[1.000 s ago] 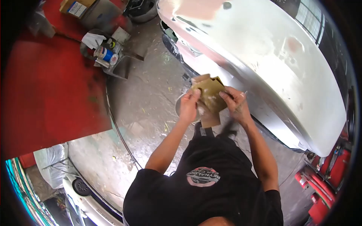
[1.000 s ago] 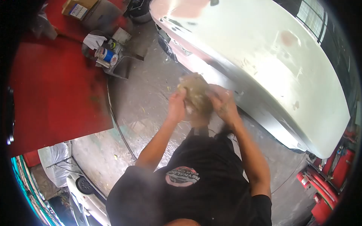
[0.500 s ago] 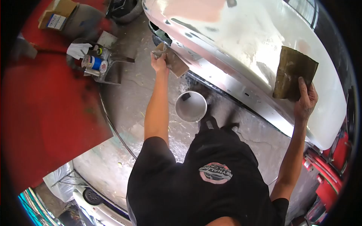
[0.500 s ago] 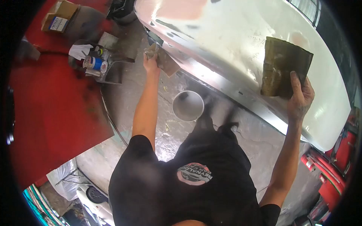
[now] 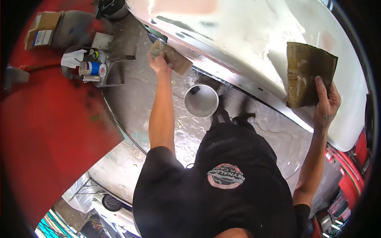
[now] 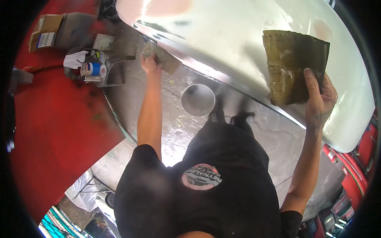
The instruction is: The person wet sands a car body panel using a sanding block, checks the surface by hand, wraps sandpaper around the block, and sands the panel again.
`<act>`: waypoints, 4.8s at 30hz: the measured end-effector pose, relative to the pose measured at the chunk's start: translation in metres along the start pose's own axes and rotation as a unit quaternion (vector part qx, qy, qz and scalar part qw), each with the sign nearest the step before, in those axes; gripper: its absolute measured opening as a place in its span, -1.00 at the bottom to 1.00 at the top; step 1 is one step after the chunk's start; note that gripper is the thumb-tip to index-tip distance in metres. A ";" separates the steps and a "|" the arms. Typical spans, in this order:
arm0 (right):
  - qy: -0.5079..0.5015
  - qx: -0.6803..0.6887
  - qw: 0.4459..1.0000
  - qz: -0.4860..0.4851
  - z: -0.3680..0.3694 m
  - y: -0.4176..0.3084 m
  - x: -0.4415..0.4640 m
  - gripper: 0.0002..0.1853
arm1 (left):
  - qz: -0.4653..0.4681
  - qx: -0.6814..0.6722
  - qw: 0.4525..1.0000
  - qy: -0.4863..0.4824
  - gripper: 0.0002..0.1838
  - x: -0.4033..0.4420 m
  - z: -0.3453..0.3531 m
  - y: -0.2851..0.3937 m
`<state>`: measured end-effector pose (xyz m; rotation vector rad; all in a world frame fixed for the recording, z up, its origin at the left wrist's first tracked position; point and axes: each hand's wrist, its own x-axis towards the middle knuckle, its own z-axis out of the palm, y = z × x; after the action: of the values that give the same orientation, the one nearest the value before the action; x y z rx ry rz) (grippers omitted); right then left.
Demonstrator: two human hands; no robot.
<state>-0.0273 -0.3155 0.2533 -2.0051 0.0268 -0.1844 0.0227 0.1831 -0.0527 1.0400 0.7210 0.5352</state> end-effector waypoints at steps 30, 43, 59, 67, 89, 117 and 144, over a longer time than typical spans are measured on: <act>-0.015 0.035 0.999 -0.009 0.007 -0.005 0.001 -0.72 | -0.033 0.052 0.998 -0.015 -0.20 0.003 0.003 0.010; -0.029 0.092 0.995 -0.035 0.009 -0.005 0.003 -0.65 | -0.047 0.000 0.999 -0.019 -0.26 0.010 -0.002 -0.001; -0.024 0.122 0.991 -0.050 0.031 -0.027 -0.026 -0.72 | -0.195 -0.234 0.948 -0.090 -0.62 -0.086 -0.055 -0.010; -0.225 -0.019 0.973 -0.055 0.144 -0.011 -0.080 -0.79 | -0.177 -0.266 0.938 -0.132 -0.63 -0.200 -0.015 0.035; -0.166 -0.187 0.898 -0.361 0.198 -0.019 -0.079 -0.60 | -0.153 -0.285 0.941 -0.099 -0.70 -0.273 -0.009 0.082; -0.295 0.168 0.940 -0.039 0.118 0.100 -0.136 -0.78 | -0.096 -0.275 0.955 -0.059 -0.61 -0.428 0.025 0.009; -0.349 -0.150 0.863 -0.334 0.216 0.049 -0.191 -0.27 | -0.102 -0.221 0.970 0.014 -0.74 -0.344 -0.070 0.029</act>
<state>-0.1825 -0.1232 0.0963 -2.2067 -1.1774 0.1330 -0.2570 -0.0058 0.0466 0.5378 0.6841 0.5033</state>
